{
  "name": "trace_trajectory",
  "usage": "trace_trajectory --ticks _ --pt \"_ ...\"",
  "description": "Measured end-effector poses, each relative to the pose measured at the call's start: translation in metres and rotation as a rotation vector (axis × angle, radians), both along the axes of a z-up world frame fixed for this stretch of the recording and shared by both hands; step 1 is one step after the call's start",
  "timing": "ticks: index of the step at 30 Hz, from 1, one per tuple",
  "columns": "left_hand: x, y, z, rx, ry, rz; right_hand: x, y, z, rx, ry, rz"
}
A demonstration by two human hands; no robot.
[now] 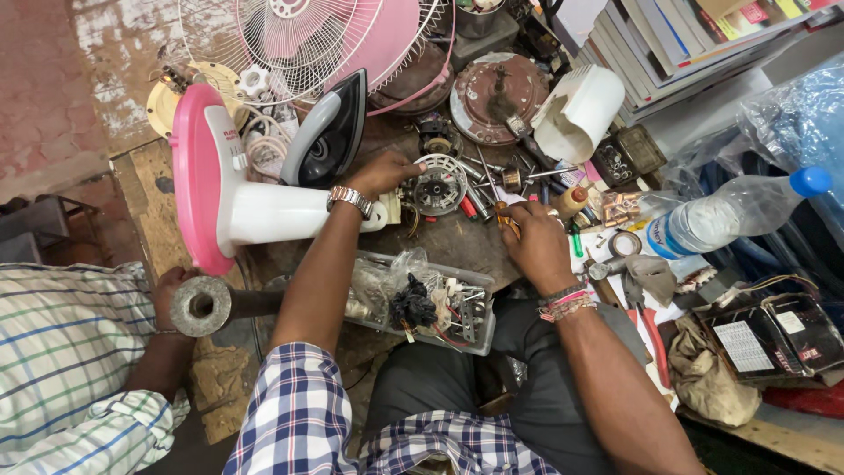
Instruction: The person sits on the floor and uses a screwdriver to remove screws from a white plastic fan motor housing. They then open a small plastic bag, remove a small metal part, and place it into the housing before continuing to adjust the internal components.
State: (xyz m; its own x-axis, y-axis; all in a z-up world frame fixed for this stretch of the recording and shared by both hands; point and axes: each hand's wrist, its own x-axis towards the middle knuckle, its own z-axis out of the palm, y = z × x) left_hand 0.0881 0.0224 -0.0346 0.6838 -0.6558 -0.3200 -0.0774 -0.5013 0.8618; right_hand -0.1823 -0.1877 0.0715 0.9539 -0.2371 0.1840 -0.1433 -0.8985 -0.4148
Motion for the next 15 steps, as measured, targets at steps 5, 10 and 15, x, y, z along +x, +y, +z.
trace_trajectory --ticks 5,10,15 --pt "-0.002 0.001 0.006 0.024 -0.002 -0.005 -0.001 0.002 0.004 0.019 -0.003 -0.004" --pt "-0.003 0.0 0.01 0.067 -0.003 -0.007 -0.002 0.004 0.01 0.054 0.034 -0.025" --pt "-0.003 -0.001 0.009 0.043 0.002 0.003 -0.001 0.005 0.011 0.042 0.022 -0.015"
